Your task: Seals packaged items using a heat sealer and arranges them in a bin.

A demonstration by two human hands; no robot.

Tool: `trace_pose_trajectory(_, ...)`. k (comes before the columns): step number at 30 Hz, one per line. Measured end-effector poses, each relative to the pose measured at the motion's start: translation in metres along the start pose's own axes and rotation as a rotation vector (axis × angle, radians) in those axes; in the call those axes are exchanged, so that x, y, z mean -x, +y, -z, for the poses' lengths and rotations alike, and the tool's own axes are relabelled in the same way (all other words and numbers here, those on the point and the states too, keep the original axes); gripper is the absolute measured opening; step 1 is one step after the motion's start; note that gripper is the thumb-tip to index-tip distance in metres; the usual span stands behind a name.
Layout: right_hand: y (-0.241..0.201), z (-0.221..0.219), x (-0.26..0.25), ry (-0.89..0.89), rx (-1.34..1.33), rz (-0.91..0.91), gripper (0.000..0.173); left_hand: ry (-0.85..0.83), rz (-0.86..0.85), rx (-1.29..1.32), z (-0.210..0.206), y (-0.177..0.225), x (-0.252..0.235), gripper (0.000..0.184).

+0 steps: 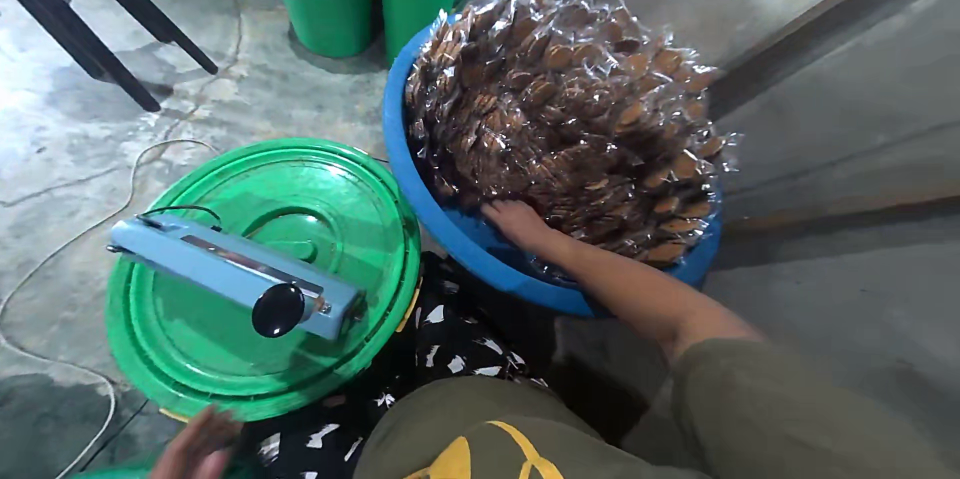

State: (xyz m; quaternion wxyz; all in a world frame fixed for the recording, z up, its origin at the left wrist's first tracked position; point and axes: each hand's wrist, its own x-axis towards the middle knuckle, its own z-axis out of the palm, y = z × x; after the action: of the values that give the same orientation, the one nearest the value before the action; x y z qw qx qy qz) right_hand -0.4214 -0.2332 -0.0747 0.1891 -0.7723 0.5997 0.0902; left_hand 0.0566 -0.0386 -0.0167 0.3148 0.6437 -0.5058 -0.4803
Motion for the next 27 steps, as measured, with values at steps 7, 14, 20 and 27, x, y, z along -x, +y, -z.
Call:
trace_pose_trajectory(7, -0.165, 0.027, 0.053, 0.939, -0.729, 0.518, 0.035, -0.629, -0.081, 0.864, -0.130, 0.065, -0.058, 0.085)
trace_pose_trajectory(14, -0.217, 0.010, 0.076, -0.113, -1.269, 0.325, 0.042, -0.031, 0.024, 0.856, -0.134, 0.028, -0.057, 0.070)
trace_pose_trajectory(20, -0.240, 0.010, 0.017, -0.273, -1.031, 0.067, 0.023, 0.176, 0.072, 0.575, -0.110, 0.020, -0.055, 0.067)
trace_pose_trajectory(27, -0.292, 0.067, -0.046, -0.029, -0.864, 0.331, 0.026, 0.454, 0.088, 0.512, -0.062, 0.000, -0.111, 0.070)
